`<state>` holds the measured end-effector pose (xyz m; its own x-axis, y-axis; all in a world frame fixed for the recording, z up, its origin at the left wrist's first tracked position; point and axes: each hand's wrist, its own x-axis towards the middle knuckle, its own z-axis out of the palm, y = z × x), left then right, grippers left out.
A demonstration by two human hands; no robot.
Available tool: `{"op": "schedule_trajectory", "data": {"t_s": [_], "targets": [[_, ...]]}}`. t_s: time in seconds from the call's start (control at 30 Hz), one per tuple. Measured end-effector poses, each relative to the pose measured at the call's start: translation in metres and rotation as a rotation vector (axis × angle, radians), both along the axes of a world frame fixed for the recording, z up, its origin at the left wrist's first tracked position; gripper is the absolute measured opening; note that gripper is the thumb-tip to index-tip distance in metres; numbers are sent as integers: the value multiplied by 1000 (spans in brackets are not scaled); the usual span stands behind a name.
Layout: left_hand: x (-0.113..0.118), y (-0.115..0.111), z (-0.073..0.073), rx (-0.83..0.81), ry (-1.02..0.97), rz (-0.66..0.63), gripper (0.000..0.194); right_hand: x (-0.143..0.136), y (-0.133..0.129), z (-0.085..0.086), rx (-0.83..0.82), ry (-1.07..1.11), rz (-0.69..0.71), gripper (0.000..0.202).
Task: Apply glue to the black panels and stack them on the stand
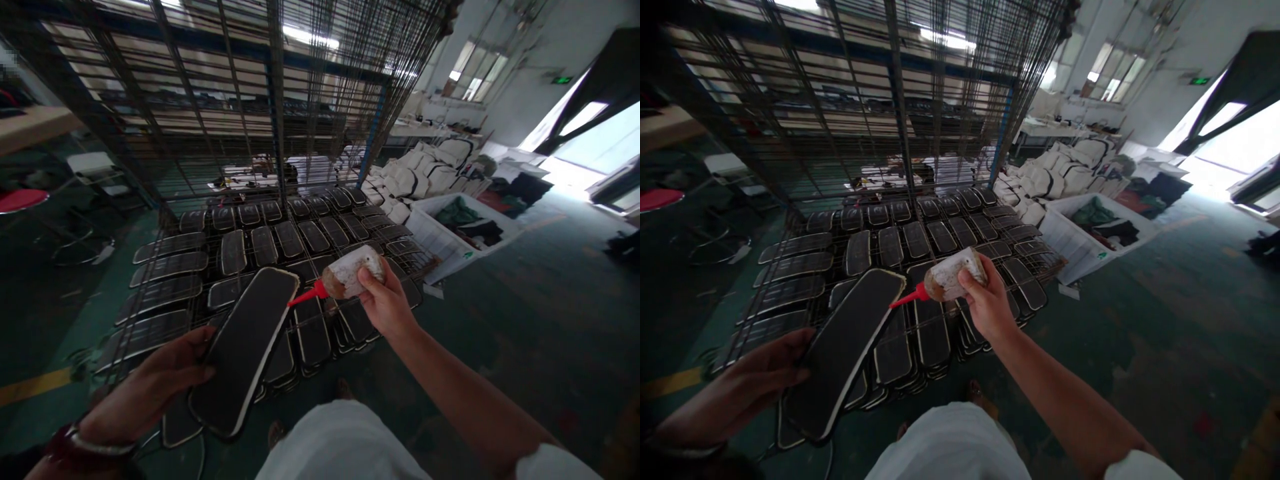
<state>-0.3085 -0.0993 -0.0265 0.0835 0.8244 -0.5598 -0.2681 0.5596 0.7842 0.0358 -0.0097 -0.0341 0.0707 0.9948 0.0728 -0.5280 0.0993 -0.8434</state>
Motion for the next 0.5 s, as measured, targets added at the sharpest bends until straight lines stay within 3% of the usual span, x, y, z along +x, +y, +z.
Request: {"op": "schedule_trajectory", "data": {"t_s": [0.17, 0.37, 0.5], "targets": [[9, 5, 2, 41, -4, 14, 43, -7, -13, -2, -43, 11, -1, 44], [12, 10, -5, 22, -64, 50, 47, -12, -27, -5, -53, -3, 13, 47], [14, 12, -5, 21, -80, 7, 42, -13, -35, -7, -64, -36, 22, 51]]}}
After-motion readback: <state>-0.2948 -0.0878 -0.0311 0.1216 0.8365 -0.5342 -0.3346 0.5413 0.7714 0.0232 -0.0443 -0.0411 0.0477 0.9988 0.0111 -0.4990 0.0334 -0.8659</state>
